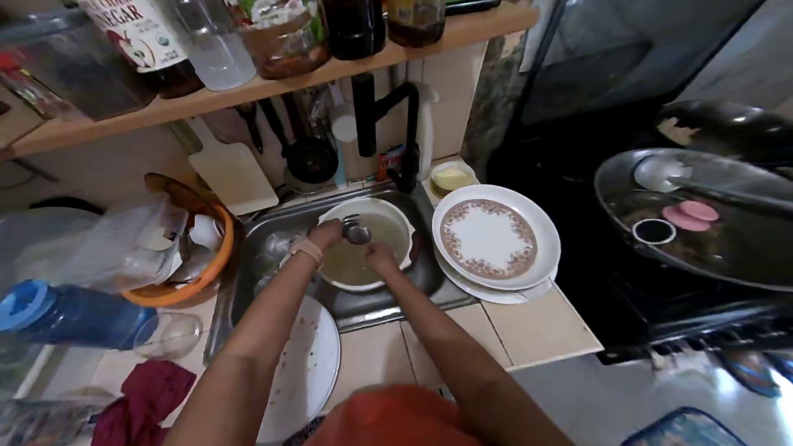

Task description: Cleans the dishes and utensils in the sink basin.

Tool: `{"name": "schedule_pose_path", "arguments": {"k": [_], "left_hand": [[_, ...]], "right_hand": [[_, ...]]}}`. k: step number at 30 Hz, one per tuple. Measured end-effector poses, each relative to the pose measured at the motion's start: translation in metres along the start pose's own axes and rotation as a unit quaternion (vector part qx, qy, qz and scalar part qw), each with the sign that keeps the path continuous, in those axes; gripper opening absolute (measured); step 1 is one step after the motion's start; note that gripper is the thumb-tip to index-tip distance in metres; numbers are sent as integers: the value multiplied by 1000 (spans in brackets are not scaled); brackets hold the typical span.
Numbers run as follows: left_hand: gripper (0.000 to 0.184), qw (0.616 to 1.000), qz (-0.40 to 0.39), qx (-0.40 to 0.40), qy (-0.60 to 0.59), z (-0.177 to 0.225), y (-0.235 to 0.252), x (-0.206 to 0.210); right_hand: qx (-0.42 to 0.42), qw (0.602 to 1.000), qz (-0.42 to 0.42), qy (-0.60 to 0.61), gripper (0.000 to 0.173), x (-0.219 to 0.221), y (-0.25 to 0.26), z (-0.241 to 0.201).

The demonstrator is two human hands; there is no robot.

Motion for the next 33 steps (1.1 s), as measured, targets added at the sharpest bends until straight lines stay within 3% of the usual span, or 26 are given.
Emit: {"name": "schedule_pose_path", "arguments": {"k": [6, 11, 15, 19, 24, 26, 30, 33], "left_hand": [[38, 999, -28, 0, 15, 5, 23, 2], [30, 977, -66, 46, -195, 59, 9, 0], [25, 944, -117, 97, -293, 136, -16, 1], [22, 906, -178, 132, -360, 201, 2, 26], [30, 926, -178, 108, -316, 267, 3, 54], [29, 916, -199, 89, -338, 284, 22, 76], [31, 895, -219, 42, -387, 298, 47, 109], [33, 906, -215, 23, -364, 297, 52, 117]], "right_hand": [[-87, 980, 17, -178, 45, 6, -27, 0], [-129, 952, -53, -272, 57, 26, -32, 32], [-138, 954, -64, -258, 55, 25, -36, 35], [-141, 955, -72, -249, 58, 28, -33, 41], [-191, 964, 1, -187, 46, 9, -62, 30], [-200, 971, 50, -124, 40, -9, -89, 24], [-98, 994, -19, 35, 39, -16, -106, 42], [-82, 994, -46, 59, 42, -19, -109, 46]]}}
Point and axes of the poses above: each hand's wrist, its own y-axis towards the middle knuckle, its own x-axis out of the palm, z = x × y, the point moved 8 cm from there along y, towards the middle knuckle, and after that the axes turned 4 degrees about -y, right-handed, at the moved point
